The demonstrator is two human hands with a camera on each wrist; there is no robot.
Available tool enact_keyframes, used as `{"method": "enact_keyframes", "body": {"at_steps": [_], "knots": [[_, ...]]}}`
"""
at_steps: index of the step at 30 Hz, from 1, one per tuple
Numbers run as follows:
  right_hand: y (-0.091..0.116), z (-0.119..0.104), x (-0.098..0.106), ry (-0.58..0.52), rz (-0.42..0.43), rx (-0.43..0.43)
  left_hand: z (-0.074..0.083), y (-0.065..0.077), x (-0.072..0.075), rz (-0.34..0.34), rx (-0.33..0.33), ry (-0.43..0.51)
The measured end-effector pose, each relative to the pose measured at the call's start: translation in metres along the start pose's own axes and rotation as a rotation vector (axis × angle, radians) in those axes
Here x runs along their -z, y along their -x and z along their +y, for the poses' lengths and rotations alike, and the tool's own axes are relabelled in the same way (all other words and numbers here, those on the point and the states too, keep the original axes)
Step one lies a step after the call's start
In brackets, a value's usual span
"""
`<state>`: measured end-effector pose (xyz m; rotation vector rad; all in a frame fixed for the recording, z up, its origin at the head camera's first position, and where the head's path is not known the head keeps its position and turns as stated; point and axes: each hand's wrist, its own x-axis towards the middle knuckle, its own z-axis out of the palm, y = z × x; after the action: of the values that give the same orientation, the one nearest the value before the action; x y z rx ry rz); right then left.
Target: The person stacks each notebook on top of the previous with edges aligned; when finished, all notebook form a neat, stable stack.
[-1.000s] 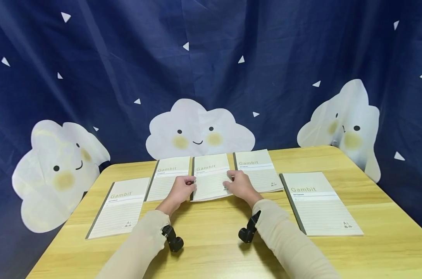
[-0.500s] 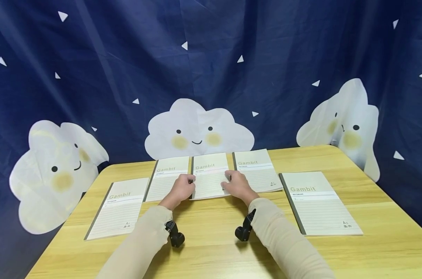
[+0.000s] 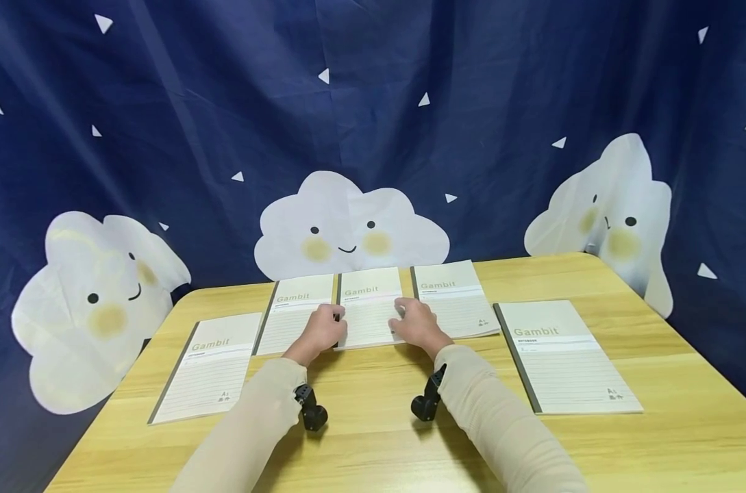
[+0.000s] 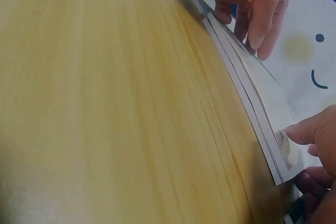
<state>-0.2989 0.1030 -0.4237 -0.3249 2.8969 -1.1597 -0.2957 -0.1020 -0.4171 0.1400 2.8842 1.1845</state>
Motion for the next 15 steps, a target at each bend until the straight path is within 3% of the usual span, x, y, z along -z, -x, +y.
{"method": "enact_keyframes", "body": {"at_steps": [15], "knots": [[-0.0018, 0.0015, -0.0020, 0.001, 0.006, -0.010, -0.0018, 0.0013, 0.0003, -0.017, -0.007, -0.013]]}}
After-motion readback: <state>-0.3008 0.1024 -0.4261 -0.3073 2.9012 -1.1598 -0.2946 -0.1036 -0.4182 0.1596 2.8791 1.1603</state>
